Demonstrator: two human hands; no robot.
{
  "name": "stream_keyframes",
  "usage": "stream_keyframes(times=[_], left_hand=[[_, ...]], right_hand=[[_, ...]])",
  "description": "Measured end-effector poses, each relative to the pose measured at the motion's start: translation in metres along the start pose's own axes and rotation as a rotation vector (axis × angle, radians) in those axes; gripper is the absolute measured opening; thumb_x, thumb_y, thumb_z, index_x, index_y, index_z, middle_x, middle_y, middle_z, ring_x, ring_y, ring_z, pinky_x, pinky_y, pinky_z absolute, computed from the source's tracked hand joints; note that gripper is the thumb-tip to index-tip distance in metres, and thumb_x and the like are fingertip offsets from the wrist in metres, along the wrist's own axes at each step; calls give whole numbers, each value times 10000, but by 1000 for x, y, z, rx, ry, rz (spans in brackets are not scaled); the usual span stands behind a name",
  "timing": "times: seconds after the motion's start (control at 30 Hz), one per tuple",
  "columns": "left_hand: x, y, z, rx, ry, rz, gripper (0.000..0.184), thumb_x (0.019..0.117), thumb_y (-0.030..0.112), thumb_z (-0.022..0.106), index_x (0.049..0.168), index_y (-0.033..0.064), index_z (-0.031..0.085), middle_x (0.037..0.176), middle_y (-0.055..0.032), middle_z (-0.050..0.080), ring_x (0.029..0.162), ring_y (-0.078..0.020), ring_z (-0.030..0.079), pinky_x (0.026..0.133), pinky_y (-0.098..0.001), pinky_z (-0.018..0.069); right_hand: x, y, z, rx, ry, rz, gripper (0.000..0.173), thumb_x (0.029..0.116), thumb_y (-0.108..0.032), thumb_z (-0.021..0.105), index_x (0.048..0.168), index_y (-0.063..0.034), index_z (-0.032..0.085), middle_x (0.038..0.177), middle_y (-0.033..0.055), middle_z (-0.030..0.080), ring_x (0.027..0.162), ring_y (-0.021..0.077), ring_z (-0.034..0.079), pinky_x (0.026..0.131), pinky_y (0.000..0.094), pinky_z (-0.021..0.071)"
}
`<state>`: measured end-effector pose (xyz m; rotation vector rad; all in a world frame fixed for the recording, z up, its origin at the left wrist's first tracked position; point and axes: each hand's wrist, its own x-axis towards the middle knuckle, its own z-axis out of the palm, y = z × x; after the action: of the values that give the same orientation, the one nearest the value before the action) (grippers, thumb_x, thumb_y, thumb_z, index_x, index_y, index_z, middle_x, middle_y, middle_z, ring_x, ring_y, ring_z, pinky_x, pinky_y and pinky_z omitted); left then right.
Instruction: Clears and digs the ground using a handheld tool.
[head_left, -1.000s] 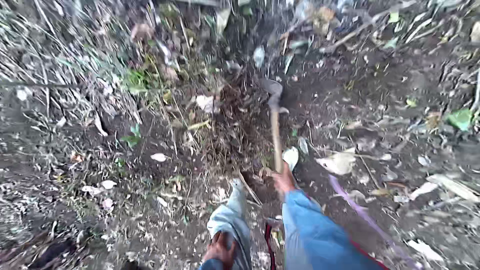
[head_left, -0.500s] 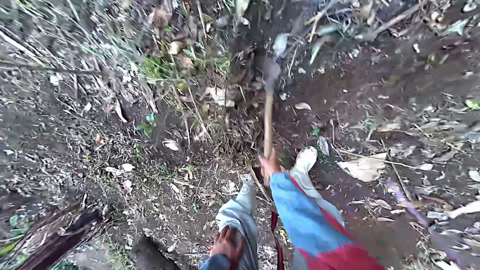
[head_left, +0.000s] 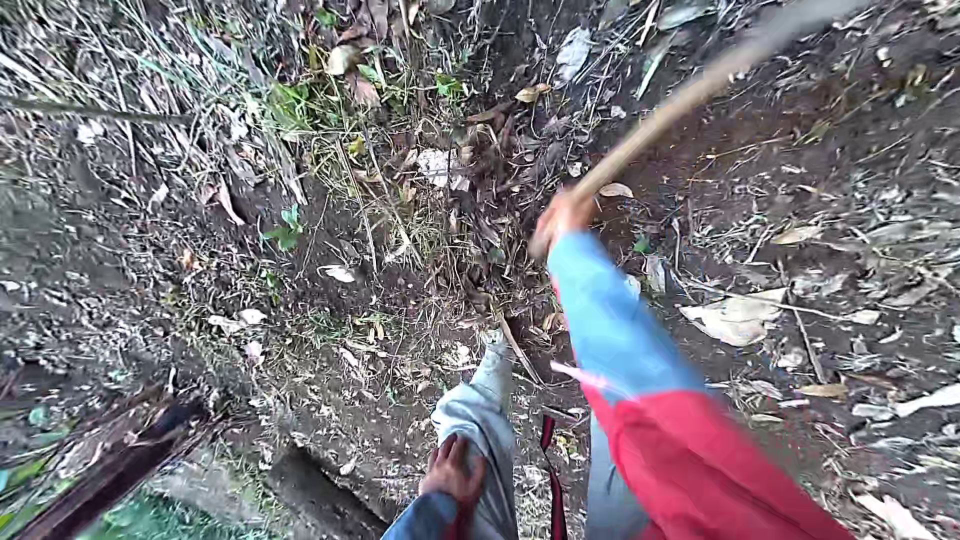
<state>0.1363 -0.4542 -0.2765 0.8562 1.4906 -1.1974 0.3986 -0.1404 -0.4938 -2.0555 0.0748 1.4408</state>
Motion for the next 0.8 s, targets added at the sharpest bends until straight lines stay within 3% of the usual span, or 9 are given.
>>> stream_keyframes(times=[0.07,0.13,0.23,0.37,0.5,0.57,0.67,0.73,0.8], left_hand=[[-3,5,-5,-4,7,3,739,905,746,475,1490,299,547,1618,-3,439,1474,-303,427,1134,-566,430],[3,7,-8,-5,38,1,737,905,745,476,1480,292,560,1604,-13,459,1459,-302,449,1131,-568,431],[-14,10,-2,-2,-14,-14,745,904,738,497,1497,289,540,1620,-19,437,1460,-325,444,1117,-593,436],[-6,5,5,18,20,-17,768,875,773,481,1481,308,558,1609,1,453,1456,-328,444,1099,-605,448],[0,3,7,18,19,-9,760,877,773,466,1479,317,556,1606,16,457,1454,-300,452,1096,-580,464],[-3,3,2,6,13,-15,752,885,756,479,1488,311,548,1611,3,449,1456,-299,451,1110,-570,455],[-9,8,-4,3,2,-1,758,896,751,485,1501,298,536,1617,-13,439,1453,-323,450,1110,-583,448],[-3,9,-11,7,12,-10,769,891,767,490,1498,296,538,1617,-12,441,1452,-347,447,1073,-617,464],[-13,9,-4,23,-43,-21,769,892,765,489,1505,302,525,1631,-10,419,1465,-354,425,1073,-628,458]], right_hand=[[-48,97,-30,-420,-268,137,766,980,-290,636,1618,-159,232,1027,217,648,652,265,621,579,463,559],[-73,120,-40,-597,-381,255,862,933,-225,689,1637,-148,198,1067,227,657,667,296,651,595,492,573],[-84,81,-67,-515,-282,311,715,973,-162,655,1578,-93,281,943,184,632,642,259,635,601,434,580],[-15,-3,-58,-36,66,-26,733,963,-163,634,1566,-79,226,975,187,600,609,237,610,560,437,581],[32,-80,-5,363,138,-104,470,1022,-227,563,1401,-103,314,790,79,527,550,201,578,509,421,577],[-5,-21,1,-24,-22,27,532,1035,-286,548,1479,-86,334,894,158,589,644,246,613,585,431,580],[-84,134,-59,-751,-367,188,786,935,-237,706,1592,-81,303,1254,296,638,991,428,692,840,616,579],[-126,178,-87,-941,-428,310,841,894,-211,757,1599,-103,312,1298,295,632,1045,448,697,880,637,572],[-163,183,-126,-932,-373,412,802,913,-206,736,1591,-104,318,1255,280,648,987,421,706,854,609,578]])
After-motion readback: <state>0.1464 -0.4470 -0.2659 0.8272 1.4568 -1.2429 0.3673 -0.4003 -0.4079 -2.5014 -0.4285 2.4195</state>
